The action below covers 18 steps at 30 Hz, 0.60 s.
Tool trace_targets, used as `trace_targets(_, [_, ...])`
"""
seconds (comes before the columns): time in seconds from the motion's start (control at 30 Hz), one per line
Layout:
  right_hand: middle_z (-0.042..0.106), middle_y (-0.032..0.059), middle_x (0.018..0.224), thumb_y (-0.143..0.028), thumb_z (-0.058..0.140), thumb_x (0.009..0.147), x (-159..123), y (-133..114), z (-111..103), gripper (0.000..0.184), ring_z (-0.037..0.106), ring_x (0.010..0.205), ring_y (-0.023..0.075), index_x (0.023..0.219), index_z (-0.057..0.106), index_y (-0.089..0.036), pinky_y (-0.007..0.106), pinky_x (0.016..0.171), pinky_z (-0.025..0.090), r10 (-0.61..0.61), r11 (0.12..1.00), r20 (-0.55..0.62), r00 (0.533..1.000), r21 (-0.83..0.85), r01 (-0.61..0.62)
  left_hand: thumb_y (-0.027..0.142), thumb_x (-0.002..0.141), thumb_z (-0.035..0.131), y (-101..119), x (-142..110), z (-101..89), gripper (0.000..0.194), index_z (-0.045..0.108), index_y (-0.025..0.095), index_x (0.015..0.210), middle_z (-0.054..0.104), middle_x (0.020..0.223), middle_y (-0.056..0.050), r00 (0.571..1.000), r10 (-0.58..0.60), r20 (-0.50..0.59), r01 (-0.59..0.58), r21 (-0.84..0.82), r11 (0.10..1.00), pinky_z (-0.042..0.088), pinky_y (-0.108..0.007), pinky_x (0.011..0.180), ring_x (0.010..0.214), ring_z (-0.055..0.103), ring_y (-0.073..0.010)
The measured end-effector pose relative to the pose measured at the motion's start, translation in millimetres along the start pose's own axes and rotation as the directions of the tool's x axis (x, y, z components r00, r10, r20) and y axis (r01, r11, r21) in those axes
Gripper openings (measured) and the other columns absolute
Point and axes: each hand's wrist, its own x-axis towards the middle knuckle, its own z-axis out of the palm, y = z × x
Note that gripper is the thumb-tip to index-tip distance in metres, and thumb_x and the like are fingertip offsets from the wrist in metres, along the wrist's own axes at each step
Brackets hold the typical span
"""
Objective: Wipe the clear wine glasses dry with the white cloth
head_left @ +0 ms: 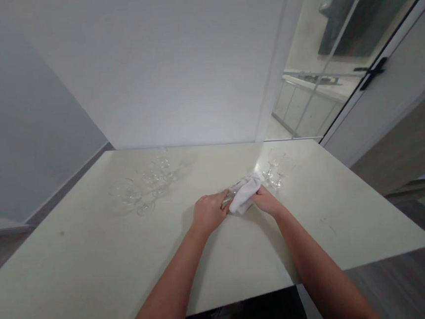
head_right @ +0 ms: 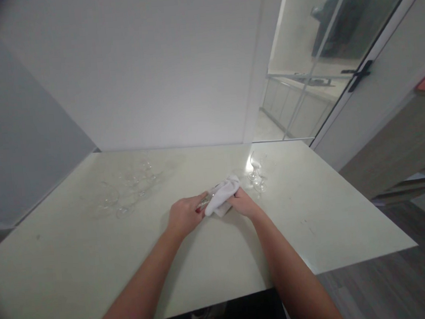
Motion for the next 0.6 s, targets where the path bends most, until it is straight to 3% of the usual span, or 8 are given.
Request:
trace_targets(0.1, [0.068, 0.0042, 0.106, -0.034, 0.057, 0.082, 1.5, -0.9, -4.3, 0.024, 0.059, 0.104, 0.0201, 0.099, 0.066, -0.021, 0.038, 0.099, 0.043, -0.054, 0.999, -0.002, 0.999, -0.008, 0.054, 0.041, 0.086, 0.057, -1.1, 0.8, -2.7, 0.039, 0.062, 0.022, 0.119, 0.072, 0.090, -0.007, 1.000, -0.016, 0.026, 0.016, 0.001, 1.000, 0.048, -0.028, 0.074, 0.081, 0.067, -0.0212])
trace_targets(0.23, [0.068, 0.0036, 0.102, -0.037, 0.062, 0.078, -1.5, -3.0, -10.0, 0.025, 0.060, 0.101, 0.0205, 0.097, 0.067, -0.022, 0.038, 0.097, 0.044, -0.016, 0.999, 0.014, 1.000, 0.051, 0.015, 0.042, 0.084, 0.059, -3.1, 0.9, -3.9, 0.037, 0.064, 0.026, 0.117, 0.072, 0.094, -0.004, 0.999, -0.041, 0.032, 0.043, -0.060, 0.997, 0.048, -0.027, 0.072, 0.081, 0.067, -0.0209])
trace_targets(0.43, [0.069, 0.0055, 0.101, -0.031, 0.069, 0.071, -8.0, -8.5, -9.6, 0.033, 0.062, 0.097, 0.0221, 0.101, 0.068, -0.019, 0.040, 0.094, 0.046, 0.073, 0.990, 0.188, 0.980, 0.107, -0.094, 0.046, 0.085, 0.057, -1.3, 0.4, -5.3, 0.035, 0.067, 0.024, 0.111, 0.072, 0.095, -0.003, 1.000, 0.004, 0.029, 0.003, -0.250, 0.968, 0.046, -0.023, 0.068, 0.076, 0.067, -0.0175])
trace_targets(0.6, [0.070, 0.0041, 0.097, -0.029, 0.065, 0.072, -8.9, -9.3, -8.1, 0.025, 0.062, 0.096, 0.0216, 0.095, 0.069, -0.020, 0.040, 0.093, 0.046, 0.096, 0.994, 0.121, 0.988, 0.043, -0.102, 0.041, 0.083, 0.060, -1.2, 0.3, -4.2, 0.032, 0.068, 0.025, 0.110, 0.072, 0.089, -0.002, 0.999, -0.020, 0.048, 0.031, -0.236, 0.971, 0.044, -0.023, 0.063, 0.073, 0.066, -0.0170])
